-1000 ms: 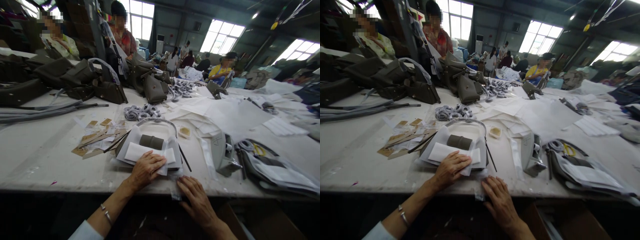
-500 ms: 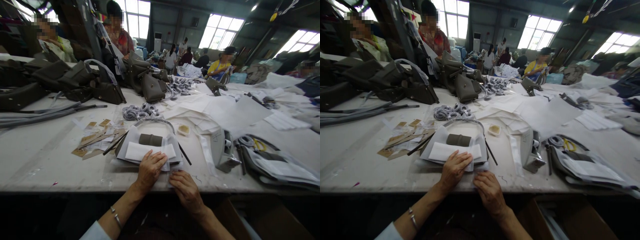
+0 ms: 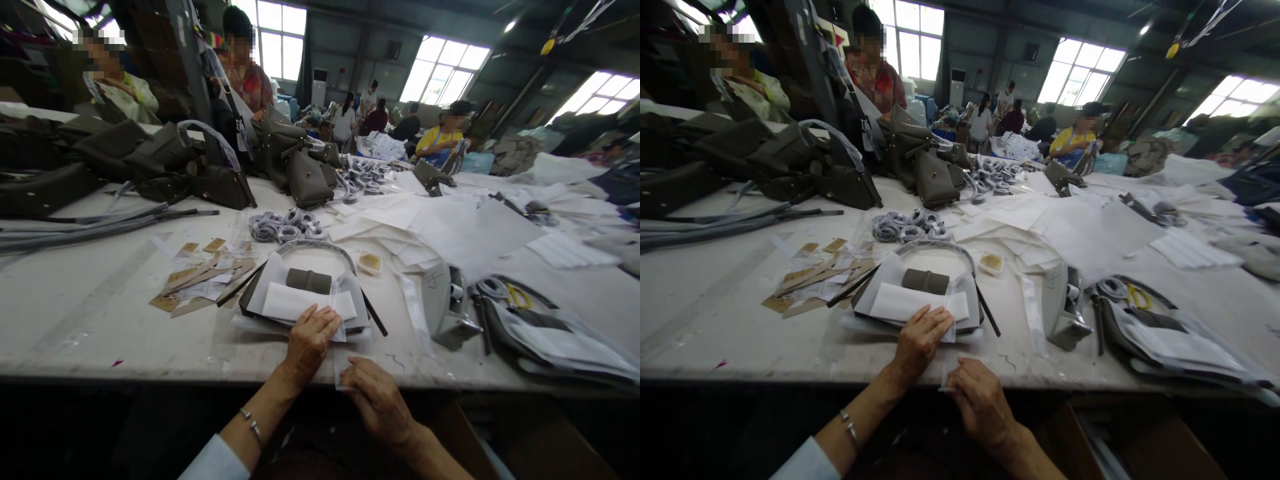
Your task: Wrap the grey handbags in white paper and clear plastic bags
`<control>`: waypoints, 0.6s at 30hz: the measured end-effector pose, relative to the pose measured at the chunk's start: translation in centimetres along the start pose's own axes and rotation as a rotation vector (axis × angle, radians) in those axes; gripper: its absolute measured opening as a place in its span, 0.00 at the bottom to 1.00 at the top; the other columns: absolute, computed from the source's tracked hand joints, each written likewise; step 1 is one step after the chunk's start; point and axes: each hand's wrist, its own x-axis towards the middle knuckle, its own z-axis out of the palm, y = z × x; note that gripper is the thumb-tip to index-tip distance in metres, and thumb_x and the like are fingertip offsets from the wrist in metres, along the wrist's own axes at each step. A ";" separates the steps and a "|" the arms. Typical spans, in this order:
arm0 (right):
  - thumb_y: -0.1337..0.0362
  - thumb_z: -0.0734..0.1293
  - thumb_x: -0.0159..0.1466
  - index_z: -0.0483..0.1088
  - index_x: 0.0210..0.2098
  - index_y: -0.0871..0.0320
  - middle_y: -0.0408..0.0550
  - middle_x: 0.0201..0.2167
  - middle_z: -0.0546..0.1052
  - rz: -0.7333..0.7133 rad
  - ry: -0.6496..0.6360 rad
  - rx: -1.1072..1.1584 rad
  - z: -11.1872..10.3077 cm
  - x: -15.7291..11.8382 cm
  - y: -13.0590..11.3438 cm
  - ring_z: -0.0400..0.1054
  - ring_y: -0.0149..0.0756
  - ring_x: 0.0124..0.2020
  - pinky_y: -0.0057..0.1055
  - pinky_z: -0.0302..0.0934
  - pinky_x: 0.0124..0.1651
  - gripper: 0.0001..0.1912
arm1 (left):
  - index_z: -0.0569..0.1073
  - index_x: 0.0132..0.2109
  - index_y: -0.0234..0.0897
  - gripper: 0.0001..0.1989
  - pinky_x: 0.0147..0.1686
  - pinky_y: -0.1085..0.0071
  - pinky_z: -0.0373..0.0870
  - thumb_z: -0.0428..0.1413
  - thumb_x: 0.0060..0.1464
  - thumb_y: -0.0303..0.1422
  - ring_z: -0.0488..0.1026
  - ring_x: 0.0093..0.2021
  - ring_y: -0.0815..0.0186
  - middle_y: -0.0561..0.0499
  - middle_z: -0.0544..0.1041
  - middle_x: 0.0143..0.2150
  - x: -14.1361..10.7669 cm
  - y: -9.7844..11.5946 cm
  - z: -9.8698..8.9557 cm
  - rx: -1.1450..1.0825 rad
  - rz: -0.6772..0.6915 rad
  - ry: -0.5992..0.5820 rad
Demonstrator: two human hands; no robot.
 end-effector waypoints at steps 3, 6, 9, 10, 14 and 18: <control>0.72 0.62 0.67 0.70 0.37 0.56 0.46 0.28 0.75 -0.043 0.045 -0.040 -0.9 1.8 0.0 0.71 0.35 0.31 0.32 0.70 0.40 0.07 | 0.73 0.53 0.36 0.17 0.59 0.58 0.68 0.46 0.62 0.22 0.74 0.54 0.62 0.46 0.79 0.49 -0.2 0.2 0.2 -0.018 0.015 0.041; 0.72 0.63 0.66 0.72 0.39 0.56 0.49 0.36 0.78 -0.090 0.142 -0.112 -1.5 3.9 0.4 0.73 0.37 0.38 0.34 0.70 0.43 0.08 | 0.73 0.50 0.37 0.15 0.57 0.59 0.70 0.47 0.62 0.22 0.75 0.51 0.63 0.47 0.80 0.46 -0.2 0.4 0.0 -0.080 -0.006 0.076; 0.73 0.63 0.66 0.73 0.40 0.54 0.51 0.46 0.78 -0.113 0.146 -0.139 -1.5 5.2 1.2 0.72 0.39 0.49 0.42 0.65 0.57 0.10 | 0.72 0.49 0.38 0.15 0.56 0.60 0.71 0.47 0.60 0.21 0.76 0.48 0.64 0.47 0.79 0.45 -0.1 0.4 -0.7 -0.166 -0.047 0.045; 0.73 0.62 0.66 0.73 0.41 0.54 0.51 0.48 0.78 -0.099 0.137 -0.119 -1.4 5.4 1.6 0.72 0.39 0.51 0.42 0.65 0.58 0.11 | 0.71 0.51 0.37 0.16 0.56 0.59 0.71 0.47 0.59 0.21 0.76 0.49 0.63 0.46 0.79 0.46 -0.1 0.3 -1.0 -0.196 -0.057 0.023; 0.72 0.60 0.68 0.71 0.46 0.54 0.50 0.43 0.80 0.017 0.166 -0.048 -0.9 5.6 2.8 0.75 0.36 0.45 0.31 0.71 0.49 0.12 | 0.63 0.58 0.33 0.24 0.58 0.57 0.70 0.49 0.54 0.20 0.74 0.54 0.61 0.42 0.77 0.51 -0.4 -0.2 -1.7 -0.263 -0.045 -0.034; 0.69 0.60 0.69 0.73 0.45 0.53 0.47 0.38 0.81 0.082 0.167 -0.089 -0.9 6.0 3.2 0.77 0.35 0.38 0.28 0.71 0.43 0.11 | 0.66 0.57 0.33 0.20 0.60 0.57 0.68 0.47 0.58 0.19 0.72 0.57 0.62 0.42 0.77 0.52 -0.6 -0.9 -1.5 -0.204 0.083 -0.067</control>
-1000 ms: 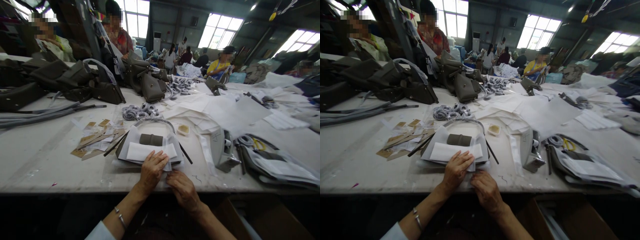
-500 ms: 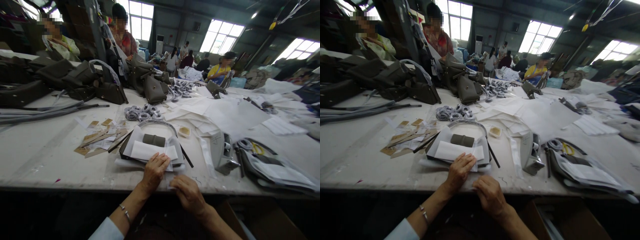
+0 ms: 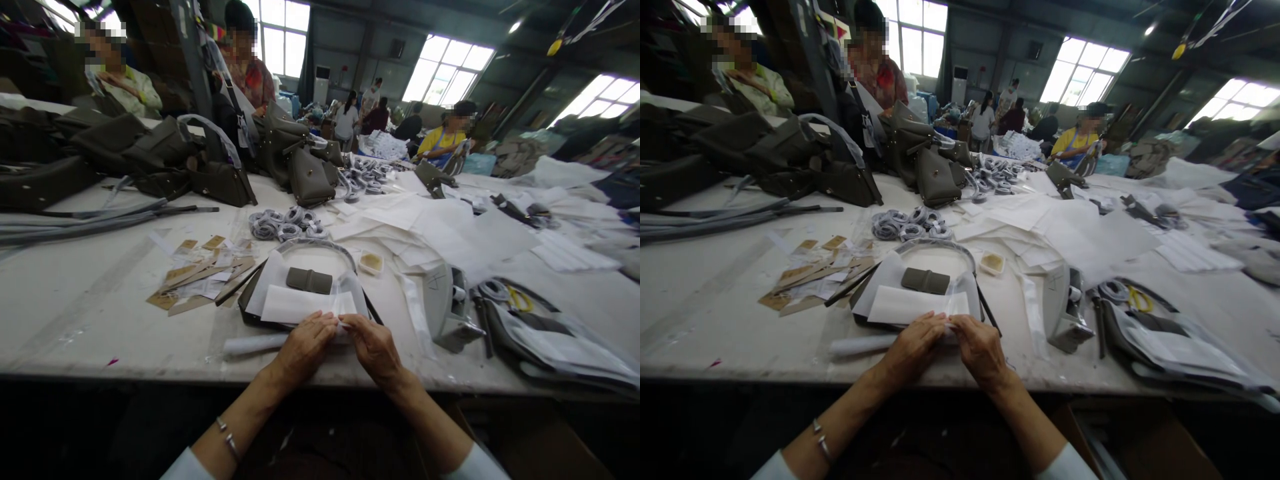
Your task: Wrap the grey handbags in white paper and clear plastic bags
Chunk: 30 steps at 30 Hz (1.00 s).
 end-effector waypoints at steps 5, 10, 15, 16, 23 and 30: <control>0.69 0.60 0.69 0.74 0.43 0.54 0.48 0.39 0.81 -0.055 -0.058 -0.020 -0.5 1.2 -0.2 0.76 0.34 0.39 0.27 0.70 0.44 0.12 | 0.69 0.53 0.32 0.14 0.58 0.60 0.70 0.46 0.63 0.21 0.74 0.55 0.64 0.42 0.78 0.51 0.2 -0.2 0.1 0.033 0.012 0.007; 0.69 0.63 0.67 0.76 0.42 0.53 0.48 0.40 0.81 -0.173 -0.052 -0.103 -0.5 2.1 0.6 0.75 0.37 0.42 0.34 0.69 0.48 0.10 | 0.72 0.46 0.34 0.11 0.60 0.60 0.68 0.47 0.62 0.21 0.74 0.54 0.64 0.45 0.79 0.49 0.3 0.2 0.0 -0.010 -0.022 -0.016; 0.67 0.64 0.67 0.77 0.39 0.54 0.48 0.37 0.81 -0.046 -0.057 -0.101 0.6 3.0 2.2 0.75 0.36 0.40 0.31 0.70 0.45 0.09 | 0.71 0.44 0.36 0.12 0.60 0.61 0.68 0.47 0.59 0.20 0.75 0.50 0.65 0.46 0.78 0.45 0.3 0.2 -0.4 -0.081 -0.058 -0.051; 0.67 0.65 0.67 0.77 0.37 0.53 0.47 0.36 0.81 -0.009 -0.070 -0.105 0.9 3.2 2.5 0.75 0.36 0.39 0.32 0.69 0.45 0.08 | 0.70 0.45 0.36 0.12 0.60 0.61 0.68 0.47 0.58 0.20 0.74 0.51 0.64 0.45 0.78 0.46 0.3 0.2 -0.5 -0.083 -0.064 -0.056; 0.67 0.69 0.61 0.78 0.30 0.53 0.44 0.32 0.78 0.321 -0.099 0.054 2.2 3.7 3.6 0.74 0.36 0.35 0.32 0.68 0.42 0.06 | 0.68 0.52 0.34 0.16 0.57 0.57 0.70 0.50 0.57 0.24 0.71 0.53 0.58 0.42 0.75 0.48 0.7 0.7 -0.9 -0.048 -0.069 -0.104; 0.64 0.69 0.60 0.76 0.24 0.54 0.44 0.28 0.75 0.430 -0.040 0.062 2.5 3.7 3.8 0.71 0.36 0.32 0.32 0.65 0.38 0.08 | 0.69 0.56 0.33 0.18 0.56 0.55 0.70 0.51 0.58 0.25 0.69 0.54 0.55 0.39 0.72 0.50 0.8 0.9 -1.0 0.039 -0.054 -0.140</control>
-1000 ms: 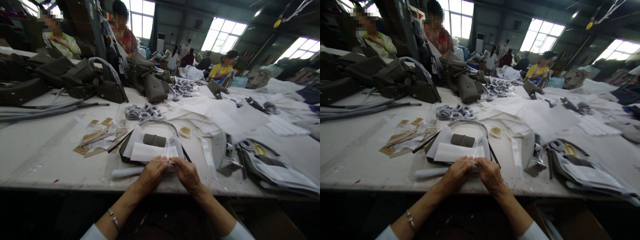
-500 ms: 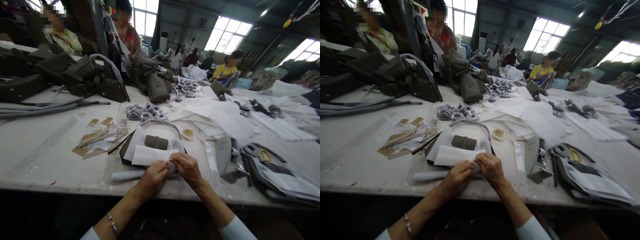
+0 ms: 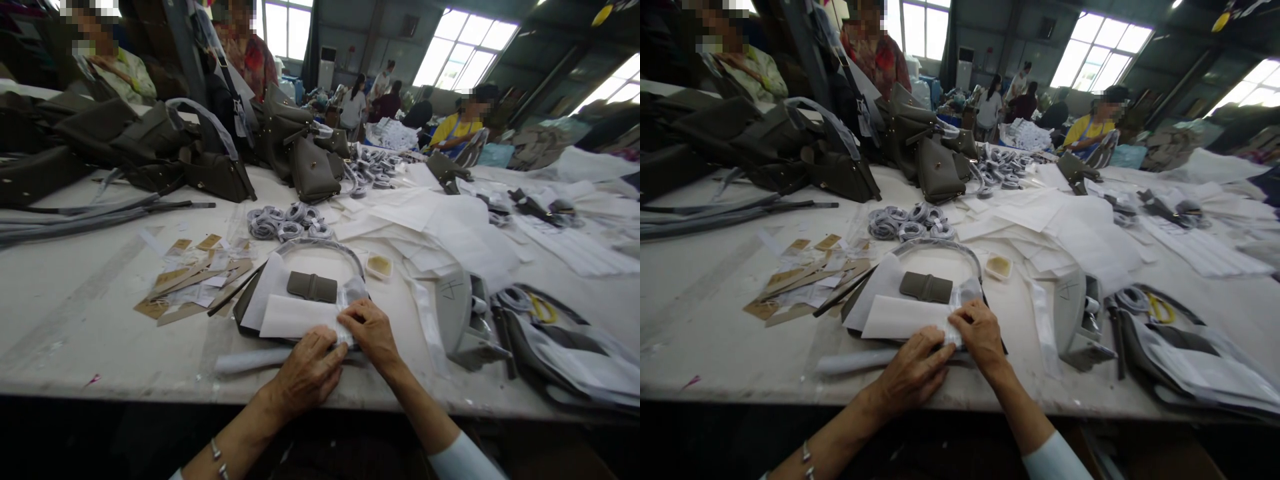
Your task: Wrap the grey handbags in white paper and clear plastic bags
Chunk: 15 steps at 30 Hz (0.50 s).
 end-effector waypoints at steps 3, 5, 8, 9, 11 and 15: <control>0.64 0.69 0.59 0.74 0.23 0.55 0.44 0.26 0.73 -0.002 0.014 -0.006 0.1 0.1 0.0 0.69 0.35 0.29 0.32 0.63 0.35 0.09 | 0.69 0.55 0.32 0.18 0.58 0.54 0.68 0.50 0.58 0.25 0.65 0.60 0.53 0.37 0.70 0.57 0.0 0.2 0.3 0.062 0.030 0.017; 0.64 0.69 0.59 0.74 0.23 0.55 0.43 0.25 0.73 -0.008 0.018 -0.015 0.1 0.1 0.0 0.68 0.34 0.28 0.31 0.63 0.34 0.09 | 0.69 0.54 0.30 0.17 0.60 0.53 0.66 0.50 0.59 0.26 0.63 0.63 0.52 0.37 0.69 0.59 0.0 0.3 0.7 0.094 0.044 0.021; 0.64 0.69 0.59 0.73 0.23 0.55 0.43 0.25 0.73 -0.022 0.027 -0.043 0.2 0.2 0.1 0.68 0.34 0.27 0.31 0.62 0.34 0.09 | 0.69 0.54 0.31 0.17 0.61 0.52 0.65 0.51 0.59 0.28 0.65 0.61 0.52 0.39 0.72 0.56 0.2 0.5 1.5 0.114 0.009 0.024; 0.64 0.69 0.59 0.73 0.23 0.55 0.43 0.25 0.73 -0.022 0.028 -0.059 0.3 0.4 0.2 0.68 0.34 0.28 0.31 0.63 0.34 0.08 | 0.68 0.55 0.30 0.17 0.61 0.52 0.65 0.52 0.59 0.28 0.66 0.60 0.52 0.39 0.73 0.55 0.2 0.6 1.7 0.121 -0.006 0.026; 0.65 0.69 0.58 0.72 0.23 0.56 0.43 0.26 0.73 -0.005 0.025 -0.100 0.3 0.8 0.2 0.68 0.34 0.28 0.31 0.63 0.35 0.07 | 0.67 0.57 0.30 0.20 0.60 0.51 0.66 0.53 0.58 0.29 0.68 0.58 0.52 0.39 0.74 0.54 0.3 0.7 2.1 0.136 -0.030 0.025; 0.64 0.68 0.58 0.73 0.28 0.56 0.45 0.30 0.75 0.017 0.094 -0.131 -1.3 1.2 -0.3 0.69 0.34 0.28 0.32 0.64 0.37 0.03 | 0.66 0.58 0.31 0.20 0.60 0.51 0.65 0.53 0.59 0.29 0.68 0.58 0.53 0.40 0.74 0.54 0.4 0.9 2.1 0.163 -0.034 0.016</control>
